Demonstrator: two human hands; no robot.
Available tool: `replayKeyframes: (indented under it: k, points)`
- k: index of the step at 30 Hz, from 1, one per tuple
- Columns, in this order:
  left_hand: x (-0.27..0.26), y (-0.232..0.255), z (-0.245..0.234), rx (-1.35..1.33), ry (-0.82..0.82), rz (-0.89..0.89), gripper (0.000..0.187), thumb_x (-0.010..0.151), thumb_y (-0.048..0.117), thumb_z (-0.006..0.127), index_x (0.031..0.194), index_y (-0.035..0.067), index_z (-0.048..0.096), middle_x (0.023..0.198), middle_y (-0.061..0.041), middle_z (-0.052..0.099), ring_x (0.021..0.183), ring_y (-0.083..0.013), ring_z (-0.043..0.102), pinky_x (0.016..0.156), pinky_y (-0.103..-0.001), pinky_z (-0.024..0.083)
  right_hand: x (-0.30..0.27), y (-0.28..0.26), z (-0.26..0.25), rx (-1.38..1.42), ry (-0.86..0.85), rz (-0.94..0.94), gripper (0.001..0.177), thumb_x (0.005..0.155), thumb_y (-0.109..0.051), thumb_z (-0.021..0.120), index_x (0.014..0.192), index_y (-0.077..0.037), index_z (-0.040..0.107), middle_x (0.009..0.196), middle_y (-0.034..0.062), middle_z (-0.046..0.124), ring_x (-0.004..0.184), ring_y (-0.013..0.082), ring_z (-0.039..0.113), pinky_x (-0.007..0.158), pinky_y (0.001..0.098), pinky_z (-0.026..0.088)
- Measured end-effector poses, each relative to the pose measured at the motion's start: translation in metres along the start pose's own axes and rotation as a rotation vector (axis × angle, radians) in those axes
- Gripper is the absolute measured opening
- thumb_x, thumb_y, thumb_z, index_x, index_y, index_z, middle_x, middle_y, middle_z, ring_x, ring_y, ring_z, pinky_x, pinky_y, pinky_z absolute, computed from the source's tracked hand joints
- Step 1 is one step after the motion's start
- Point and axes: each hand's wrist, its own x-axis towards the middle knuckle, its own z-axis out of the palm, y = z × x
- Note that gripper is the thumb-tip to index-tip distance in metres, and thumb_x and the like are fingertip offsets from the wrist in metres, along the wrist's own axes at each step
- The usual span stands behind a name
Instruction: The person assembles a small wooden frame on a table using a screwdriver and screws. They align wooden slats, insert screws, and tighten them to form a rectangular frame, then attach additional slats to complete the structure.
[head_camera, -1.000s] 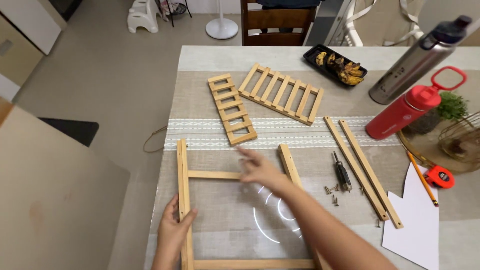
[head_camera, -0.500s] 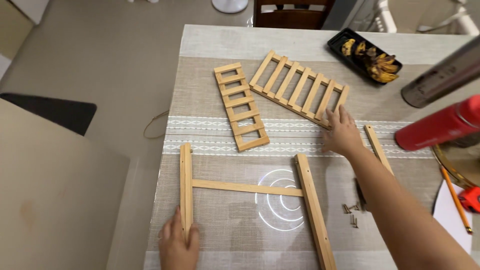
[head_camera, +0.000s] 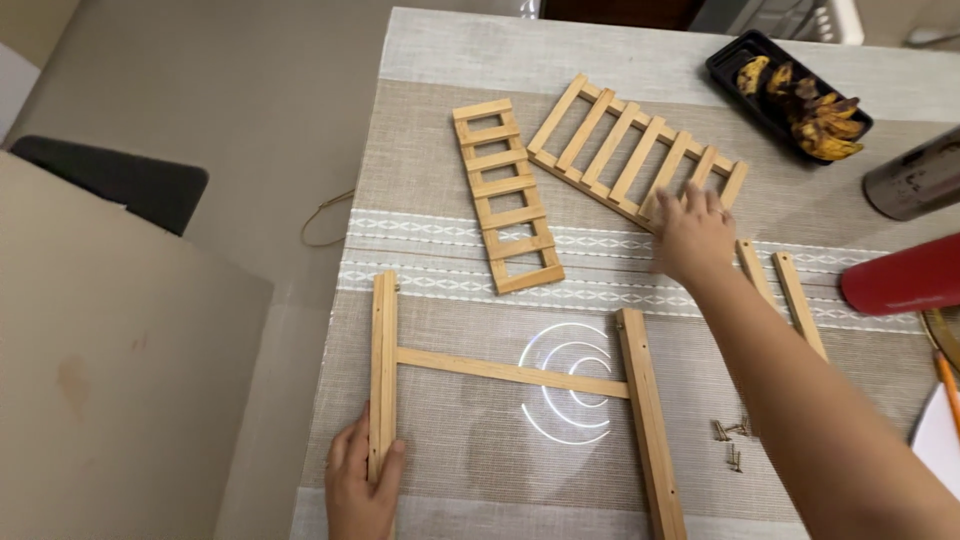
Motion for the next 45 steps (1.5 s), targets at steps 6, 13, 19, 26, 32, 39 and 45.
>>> replayKeyframes:
  k: [6, 13, 19, 26, 32, 39, 45]
  points:
    - [-0.004, 0.017, -0.008, -0.005, 0.041, 0.073, 0.071, 0.086, 0.032, 0.075, 0.148, 0.007, 0.049, 0.127, -0.016, 0.057, 0.118, -0.0312, 0.060, 0.100, -0.045, 0.049, -0.038, -0.124, -0.017, 0.622, -0.131, -0.269, 0.087, 0.090, -0.051, 0.067, 0.161, -0.031, 0.021, 0.173, 0.0153, 0.007, 0.152, 0.0429, 0.018, 0.117, 0.0596, 0.030]
    - [-0.006, 0.031, -0.024, -0.179, -0.042, -0.097, 0.083, 0.076, 0.017, 0.078, 0.153, 0.023, 0.048, 0.124, -0.010, 0.058, 0.110, -0.0240, 0.067, 0.090, -0.038, 0.059, -0.069, -0.184, -0.048, 0.306, -0.166, -0.185, 0.106, 0.082, -0.052, 0.078, 0.164, -0.035, 0.013, 0.171, 0.0170, 0.003, 0.155, 0.0443, 0.015, 0.118, 0.0554, 0.035]
    - [-0.026, 0.028, -0.028, -0.052, -0.039, -0.078, 0.084, 0.074, 0.009, 0.075, 0.153, 0.022, 0.047, 0.127, -0.012, 0.054, 0.114, -0.0283, 0.063, 0.094, -0.040, 0.056, -0.073, -0.129, -0.064, 0.649, -0.343, -0.327, 0.110, 0.082, -0.018, 0.078, 0.165, -0.032, 0.007, 0.164, 0.0187, 0.021, 0.138, 0.0434, 0.037, 0.104, 0.0479, 0.049]
    - [-0.042, 0.029, -0.032, 0.016, -0.104, -0.119, 0.089, 0.077, 0.013, 0.075, 0.158, 0.028, 0.039, 0.133, -0.009, 0.053, 0.123, -0.0298, 0.060, 0.100, -0.040, 0.053, -0.083, -0.076, -0.048, 0.798, -0.204, -0.354, 0.086, 0.084, -0.003, 0.057, 0.161, -0.032, 0.029, 0.151, 0.0113, 0.053, 0.126, 0.0308, 0.064, 0.094, 0.0432, 0.059]
    - [-0.042, 0.024, -0.032, -0.045, -0.149, -0.130, 0.089, 0.081, 0.018, 0.076, 0.159, 0.029, 0.036, 0.141, -0.009, 0.051, 0.130, -0.0279, 0.057, 0.104, -0.039, 0.052, -0.080, -0.069, -0.017, 0.178, -0.059, -0.494, 0.081, 0.087, -0.048, 0.078, 0.155, -0.030, 0.038, 0.163, 0.0004, 0.034, 0.156, 0.0405, 0.022, 0.120, 0.0531, 0.032]
    - [-0.034, 0.017, -0.040, -0.310, -0.255, -0.171, 0.084, 0.081, 0.020, 0.080, 0.154, 0.025, 0.038, 0.148, -0.009, 0.052, 0.135, -0.0228, 0.054, 0.108, -0.039, 0.048, -0.083, -0.115, 0.006, 0.191, -0.179, -0.141, 0.126, 0.070, -0.070, 0.080, 0.163, -0.038, 0.002, 0.172, 0.0175, 0.002, 0.152, 0.0482, 0.021, 0.112, 0.0569, 0.043]
    - [-0.029, 0.009, -0.051, -0.460, -0.349, -0.344, 0.059, 0.096, 0.030, 0.062, 0.154, 0.024, 0.048, 0.136, -0.003, 0.065, 0.117, -0.0180, 0.064, 0.101, -0.034, 0.052, -0.076, -0.098, -0.012, 0.764, -0.238, -0.229, 0.134, 0.052, -0.038, 0.091, 0.165, -0.035, 0.020, 0.165, 0.0154, 0.032, 0.147, 0.0397, 0.041, 0.115, 0.0523, 0.045]
